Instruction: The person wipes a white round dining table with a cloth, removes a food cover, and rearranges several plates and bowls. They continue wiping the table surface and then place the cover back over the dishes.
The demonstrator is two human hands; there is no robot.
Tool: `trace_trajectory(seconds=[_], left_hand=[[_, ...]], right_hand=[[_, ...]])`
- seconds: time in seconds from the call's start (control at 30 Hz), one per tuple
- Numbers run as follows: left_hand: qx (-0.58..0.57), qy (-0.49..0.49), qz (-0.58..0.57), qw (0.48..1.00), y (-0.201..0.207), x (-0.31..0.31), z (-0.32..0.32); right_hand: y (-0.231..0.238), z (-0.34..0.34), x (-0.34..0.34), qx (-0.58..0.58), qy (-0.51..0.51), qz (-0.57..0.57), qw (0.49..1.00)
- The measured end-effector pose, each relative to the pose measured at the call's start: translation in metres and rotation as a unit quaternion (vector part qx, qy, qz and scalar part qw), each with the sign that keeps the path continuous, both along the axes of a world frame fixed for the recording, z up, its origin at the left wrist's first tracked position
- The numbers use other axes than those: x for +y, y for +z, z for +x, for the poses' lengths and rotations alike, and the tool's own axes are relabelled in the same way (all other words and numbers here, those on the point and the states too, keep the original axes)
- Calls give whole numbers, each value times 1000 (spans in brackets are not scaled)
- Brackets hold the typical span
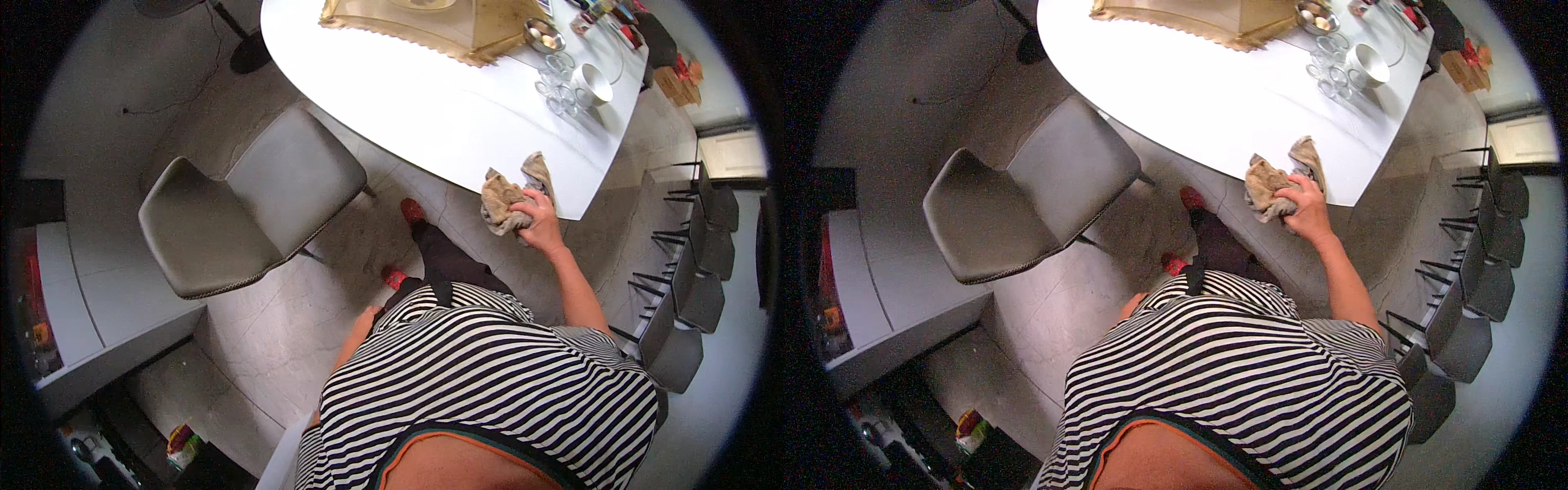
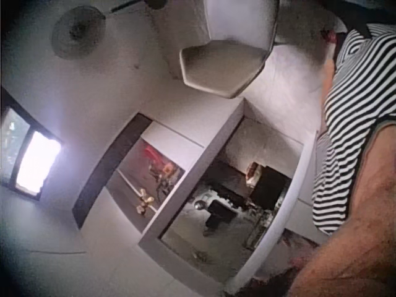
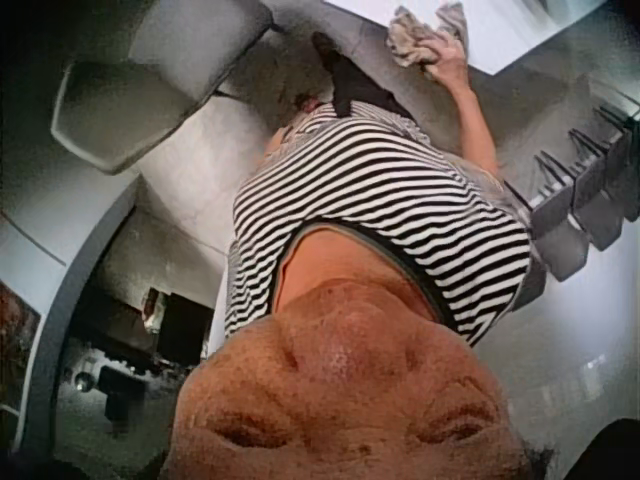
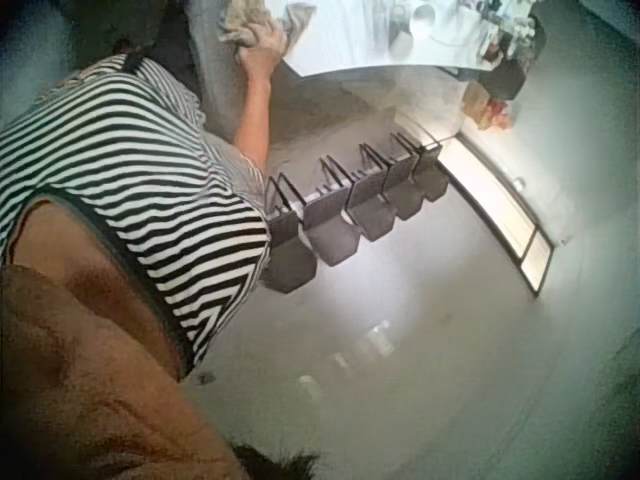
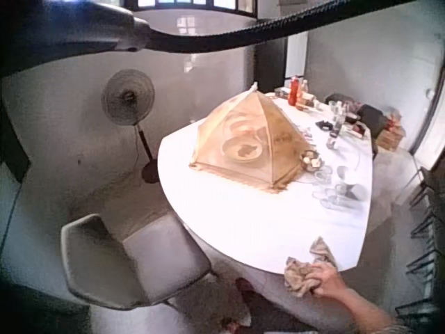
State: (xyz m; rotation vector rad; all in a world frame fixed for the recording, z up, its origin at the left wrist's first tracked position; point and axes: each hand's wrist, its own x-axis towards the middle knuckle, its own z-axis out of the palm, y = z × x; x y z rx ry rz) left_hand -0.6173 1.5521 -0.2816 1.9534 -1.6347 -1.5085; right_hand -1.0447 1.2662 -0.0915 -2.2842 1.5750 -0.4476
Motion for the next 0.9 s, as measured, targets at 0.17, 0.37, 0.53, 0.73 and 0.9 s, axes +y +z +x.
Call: trace_trajectory(seconds=[0.17, 0.37, 0.53, 0.73, 0.9], left_hand=[[-32, -6, 41, 999, 21, -1, -6], [-72, -17, 58, 996, 54, -50, -12], [-59, -2, 54, 997, 54, -86, -17], [-81, -38, 116, 989, 70, -153, -46], [-82, -73, 126, 986, 48, -174, -42]], right_hand=[[39, 15, -27, -118, -119, -86, 982], [4, 78, -96, 37, -69, -95, 992], [-40, 82, -155, 28, -94, -131, 987], [-49, 64, -267, 20, -281, -184, 942], [-50, 56, -310, 9, -283, -157, 946]])
